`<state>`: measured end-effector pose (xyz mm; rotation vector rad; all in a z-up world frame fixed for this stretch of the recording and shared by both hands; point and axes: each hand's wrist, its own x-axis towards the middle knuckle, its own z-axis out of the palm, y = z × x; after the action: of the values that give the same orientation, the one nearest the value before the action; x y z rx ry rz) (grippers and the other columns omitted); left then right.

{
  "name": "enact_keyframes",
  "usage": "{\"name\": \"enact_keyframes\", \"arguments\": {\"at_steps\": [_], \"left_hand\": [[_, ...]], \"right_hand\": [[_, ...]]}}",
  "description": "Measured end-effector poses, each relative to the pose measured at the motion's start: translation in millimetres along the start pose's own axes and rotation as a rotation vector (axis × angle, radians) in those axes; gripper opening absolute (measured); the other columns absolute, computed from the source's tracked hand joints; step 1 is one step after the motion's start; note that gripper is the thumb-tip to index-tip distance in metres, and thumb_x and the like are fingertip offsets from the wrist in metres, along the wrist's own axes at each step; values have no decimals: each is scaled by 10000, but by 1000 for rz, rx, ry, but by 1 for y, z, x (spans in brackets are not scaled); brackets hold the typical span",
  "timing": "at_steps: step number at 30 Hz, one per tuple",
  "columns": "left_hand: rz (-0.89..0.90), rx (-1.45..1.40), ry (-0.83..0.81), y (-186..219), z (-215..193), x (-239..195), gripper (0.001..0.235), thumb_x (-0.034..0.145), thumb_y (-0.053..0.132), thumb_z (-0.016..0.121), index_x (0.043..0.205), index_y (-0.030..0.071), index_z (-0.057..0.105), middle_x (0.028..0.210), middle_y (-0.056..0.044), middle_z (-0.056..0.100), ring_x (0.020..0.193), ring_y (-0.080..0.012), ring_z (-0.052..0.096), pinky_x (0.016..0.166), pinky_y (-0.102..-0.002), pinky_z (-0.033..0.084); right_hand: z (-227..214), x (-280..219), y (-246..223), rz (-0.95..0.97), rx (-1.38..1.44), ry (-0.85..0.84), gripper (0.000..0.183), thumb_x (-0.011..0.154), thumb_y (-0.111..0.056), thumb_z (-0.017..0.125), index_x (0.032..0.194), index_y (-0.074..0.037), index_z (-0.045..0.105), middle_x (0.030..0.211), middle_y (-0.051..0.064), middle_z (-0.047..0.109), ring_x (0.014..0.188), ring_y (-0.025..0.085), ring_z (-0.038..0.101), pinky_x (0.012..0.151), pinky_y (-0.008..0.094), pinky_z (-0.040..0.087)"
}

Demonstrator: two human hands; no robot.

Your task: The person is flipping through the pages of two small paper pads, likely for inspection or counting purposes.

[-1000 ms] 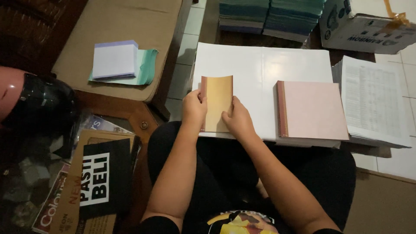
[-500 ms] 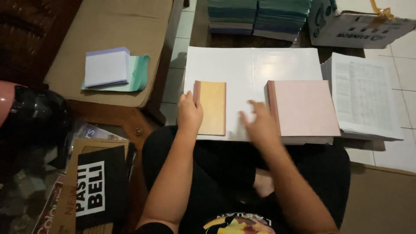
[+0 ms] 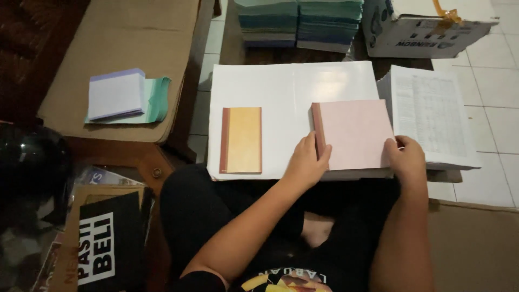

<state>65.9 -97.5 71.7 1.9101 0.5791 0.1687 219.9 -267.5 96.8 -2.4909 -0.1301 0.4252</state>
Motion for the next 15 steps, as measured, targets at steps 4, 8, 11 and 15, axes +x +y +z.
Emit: {"name": "enact_keyframes", "arguments": {"at_steps": [4, 8, 11, 15], "left_hand": [[20, 25, 8, -9, 10, 2, 572, 1000, 376, 452, 1410, -23, 452, 1324, -205, 557, 1220, -334, 540, 1028, -440, 462], [43, 30, 14, -16, 10, 2, 649, 986, 336, 497, 1501, -37, 365, 1464, -207, 482, 1352, -338, 467, 1122, -447, 403], [36, 3, 40, -18, 10, 2, 647, 979, 320, 503, 1505, -31, 364, 1457, -194, 491, 1332, -324, 493, 1099, -431, 432], [35, -31, 113, -34, 11, 5, 610, 998, 307, 485, 1507, -15, 389, 1425, -172, 516, 1214, -282, 571, 1021, -393, 487]], "right_hand": [[-6, 11, 8, 88, 99, -66, 521, 955, -328, 503, 1376, -41, 612, 1317, 89, 642, 1162, 284, 589, 949, 444, 457], [-8, 11, 11, 49, 230, -76, 397, 940, -259, 556, 1271, -50, 624, 1191, 71, 663, 1035, 238, 614, 860, 393, 476], [-13, 0, -2, 33, 299, -102, 342, 929, -244, 535, 1226, -74, 537, 1111, 93, 673, 877, 232, 613, 723, 372, 462], [-13, -11, -15, 34, 265, -170, 451, 948, -293, 484, 1346, -85, 451, 1099, 114, 675, 822, 243, 604, 665, 379, 443]]}}
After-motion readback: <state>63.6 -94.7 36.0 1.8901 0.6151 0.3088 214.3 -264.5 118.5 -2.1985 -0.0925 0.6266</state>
